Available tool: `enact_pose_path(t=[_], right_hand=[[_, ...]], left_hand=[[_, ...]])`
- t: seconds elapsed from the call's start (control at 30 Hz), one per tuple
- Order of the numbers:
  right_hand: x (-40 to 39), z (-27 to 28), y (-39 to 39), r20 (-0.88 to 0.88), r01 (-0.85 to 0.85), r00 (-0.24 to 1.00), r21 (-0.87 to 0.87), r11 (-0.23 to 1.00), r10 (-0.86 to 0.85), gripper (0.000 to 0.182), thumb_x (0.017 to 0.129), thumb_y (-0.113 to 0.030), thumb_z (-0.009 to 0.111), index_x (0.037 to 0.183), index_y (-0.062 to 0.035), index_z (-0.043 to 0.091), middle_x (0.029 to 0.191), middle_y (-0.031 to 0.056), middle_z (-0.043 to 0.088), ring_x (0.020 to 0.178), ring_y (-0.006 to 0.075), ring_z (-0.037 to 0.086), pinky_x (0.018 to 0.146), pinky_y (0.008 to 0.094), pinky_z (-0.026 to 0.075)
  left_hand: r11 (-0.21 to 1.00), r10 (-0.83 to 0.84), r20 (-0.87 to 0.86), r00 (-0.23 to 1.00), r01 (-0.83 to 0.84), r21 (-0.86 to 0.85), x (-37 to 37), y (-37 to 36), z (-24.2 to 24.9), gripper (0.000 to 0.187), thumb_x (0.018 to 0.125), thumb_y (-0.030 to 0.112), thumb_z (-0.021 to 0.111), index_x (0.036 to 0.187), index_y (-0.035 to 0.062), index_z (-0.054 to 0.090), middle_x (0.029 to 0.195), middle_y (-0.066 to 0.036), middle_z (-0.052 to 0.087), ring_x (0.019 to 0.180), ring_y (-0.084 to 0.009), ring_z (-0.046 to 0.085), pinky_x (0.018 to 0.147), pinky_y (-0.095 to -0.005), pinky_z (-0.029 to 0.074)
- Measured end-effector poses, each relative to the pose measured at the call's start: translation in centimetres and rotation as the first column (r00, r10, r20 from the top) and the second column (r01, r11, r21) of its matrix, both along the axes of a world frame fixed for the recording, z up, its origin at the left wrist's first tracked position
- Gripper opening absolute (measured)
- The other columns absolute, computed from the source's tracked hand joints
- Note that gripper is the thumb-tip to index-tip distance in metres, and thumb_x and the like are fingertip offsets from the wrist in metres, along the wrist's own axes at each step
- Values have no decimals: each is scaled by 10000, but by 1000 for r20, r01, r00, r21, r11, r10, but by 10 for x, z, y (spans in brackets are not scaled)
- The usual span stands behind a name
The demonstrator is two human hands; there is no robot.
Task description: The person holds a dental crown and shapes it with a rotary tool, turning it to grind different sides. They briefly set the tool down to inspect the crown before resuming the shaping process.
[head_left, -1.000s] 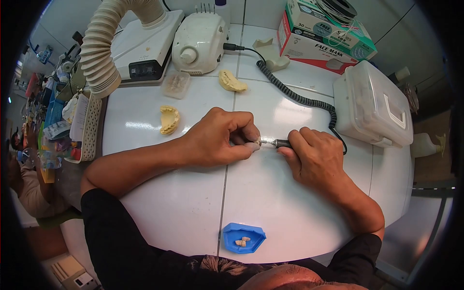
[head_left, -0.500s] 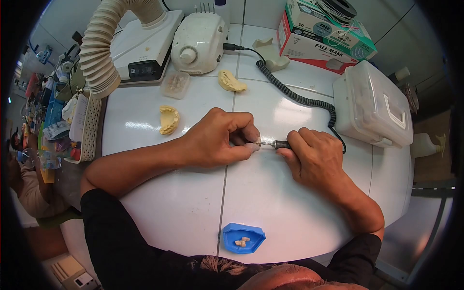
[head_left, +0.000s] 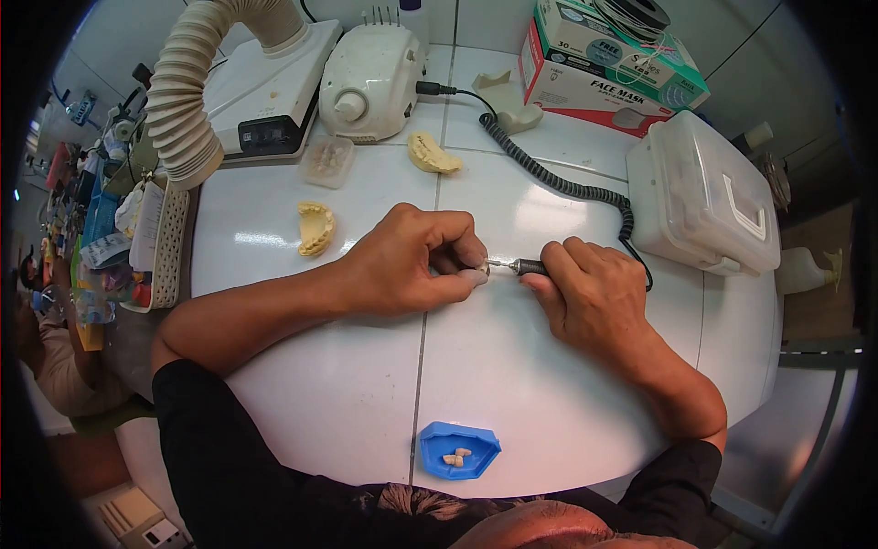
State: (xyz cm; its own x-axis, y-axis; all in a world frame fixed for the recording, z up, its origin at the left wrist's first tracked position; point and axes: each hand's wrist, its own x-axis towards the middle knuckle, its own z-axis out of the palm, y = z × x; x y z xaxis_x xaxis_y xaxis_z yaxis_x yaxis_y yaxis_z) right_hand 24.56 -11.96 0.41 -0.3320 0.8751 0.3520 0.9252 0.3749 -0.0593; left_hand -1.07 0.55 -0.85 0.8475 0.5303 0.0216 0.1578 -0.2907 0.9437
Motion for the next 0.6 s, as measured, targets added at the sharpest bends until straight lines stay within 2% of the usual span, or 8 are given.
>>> enact_pose_path(t=[0.07,0.37,0.47,0.6], right_hand=[[0,1,0,4,4,1000,-4,1000,-4,347,1012,-411,793,901,-113,653,745,26,552,587,225,601,565,377,477],[1,1,1,-12,-28,1000,-8,1000,27,349,1012,-406,793,894,-112,648,733,28,549,593,231,616,566,382,482],[0,2,1,-2,-9,1000,-8,1000,9,348,1011,-404,794,893,-112,649,732,30,553,596,232,623,567,383,486],[0,3,1,1,-11,1000,-24,1000,11,345,1012,-403,794,893,-112,651,737,31,559,601,233,630,568,383,487]], left_hand=[[1000,-14,-46,999,13,-21,0,0,7,133,918,-6,822,983,-46,713,1060,-138,814,960,-166,787,853,-310,674],[1000,-6,-34,999,6,9,0,0,5,134,913,-2,824,976,-40,713,1060,-135,815,954,-165,788,841,-306,673],[1000,4,5,1000,-4,17,0,0,-1,167,923,67,802,1018,-39,714,963,-109,798,863,-159,781,796,-304,654],[1000,-3,22,1000,2,15,0,0,0,168,926,71,807,1016,-38,715,962,-107,798,861,-155,780,793,-297,652]])
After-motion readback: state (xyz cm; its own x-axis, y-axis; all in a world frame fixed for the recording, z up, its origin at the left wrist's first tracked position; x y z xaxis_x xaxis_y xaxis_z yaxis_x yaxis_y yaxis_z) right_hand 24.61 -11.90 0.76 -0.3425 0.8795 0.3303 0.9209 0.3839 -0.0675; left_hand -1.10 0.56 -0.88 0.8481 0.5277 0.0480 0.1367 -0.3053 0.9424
